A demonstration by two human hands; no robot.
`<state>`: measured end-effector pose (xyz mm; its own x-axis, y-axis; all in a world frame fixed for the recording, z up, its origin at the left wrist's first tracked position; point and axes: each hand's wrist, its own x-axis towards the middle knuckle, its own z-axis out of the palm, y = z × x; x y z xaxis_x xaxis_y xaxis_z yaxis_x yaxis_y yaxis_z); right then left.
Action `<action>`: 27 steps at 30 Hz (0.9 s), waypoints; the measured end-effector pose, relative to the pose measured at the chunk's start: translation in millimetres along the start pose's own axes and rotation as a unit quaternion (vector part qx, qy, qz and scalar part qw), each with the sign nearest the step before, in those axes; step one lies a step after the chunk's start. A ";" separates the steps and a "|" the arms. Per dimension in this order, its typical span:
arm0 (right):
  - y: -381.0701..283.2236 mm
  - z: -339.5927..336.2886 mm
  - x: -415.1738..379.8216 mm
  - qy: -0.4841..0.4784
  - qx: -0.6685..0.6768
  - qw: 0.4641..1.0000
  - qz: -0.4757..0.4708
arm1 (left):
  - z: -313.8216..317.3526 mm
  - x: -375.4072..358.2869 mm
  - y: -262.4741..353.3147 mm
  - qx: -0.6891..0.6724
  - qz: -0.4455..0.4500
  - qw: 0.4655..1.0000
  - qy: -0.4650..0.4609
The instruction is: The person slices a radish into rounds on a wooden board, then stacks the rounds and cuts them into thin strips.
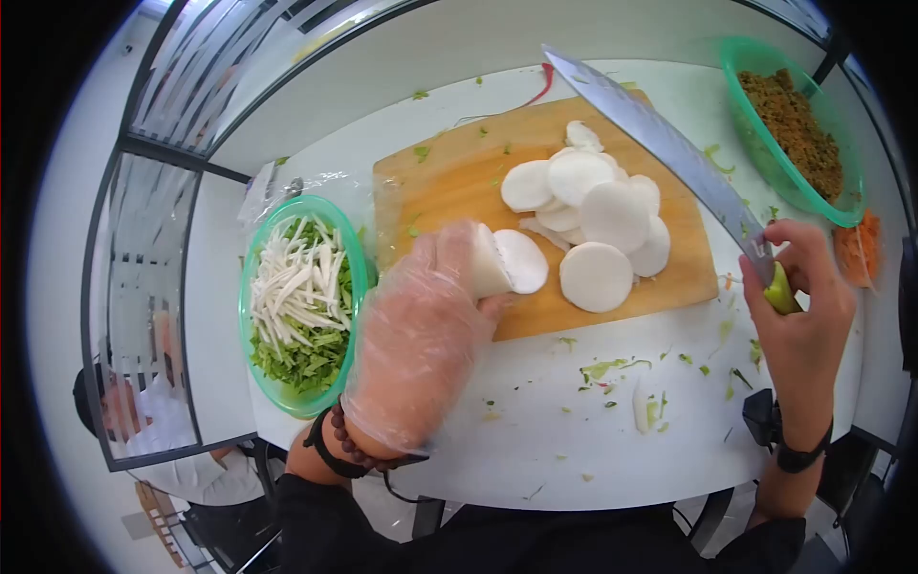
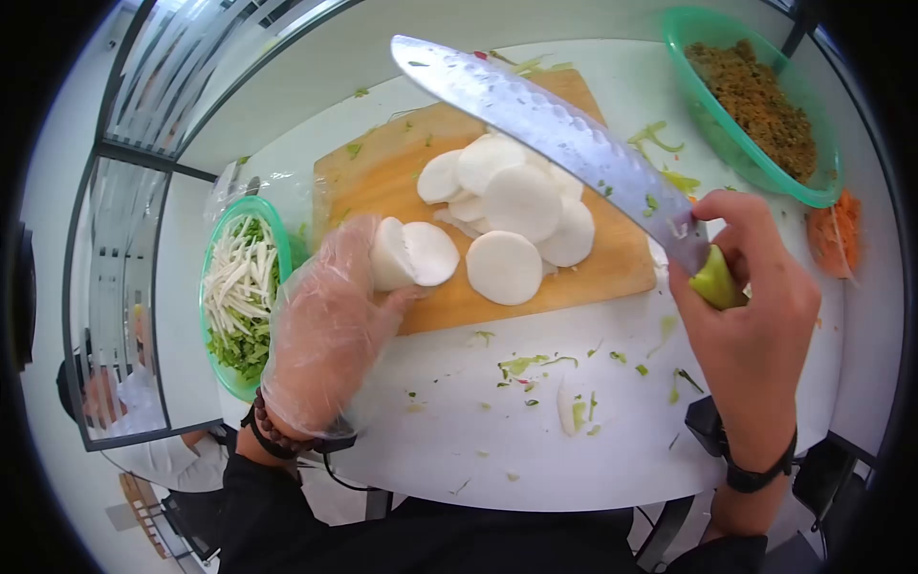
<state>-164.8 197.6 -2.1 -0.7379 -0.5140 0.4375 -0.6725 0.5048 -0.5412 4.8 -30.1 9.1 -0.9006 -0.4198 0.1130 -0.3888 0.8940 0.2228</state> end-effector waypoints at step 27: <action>1.8 8.4 -1.7 -0.076 0.034 0.996 0.014 | -34.6 -15.7 10.4 -0.033 -0.024 0.998 0.037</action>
<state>-164.3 193.5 -9.9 -0.7362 -0.6014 0.3104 -0.6419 0.4754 -0.6016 21.6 -19.7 43.1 -0.8631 -0.4748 0.1719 -0.4152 0.8611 0.2935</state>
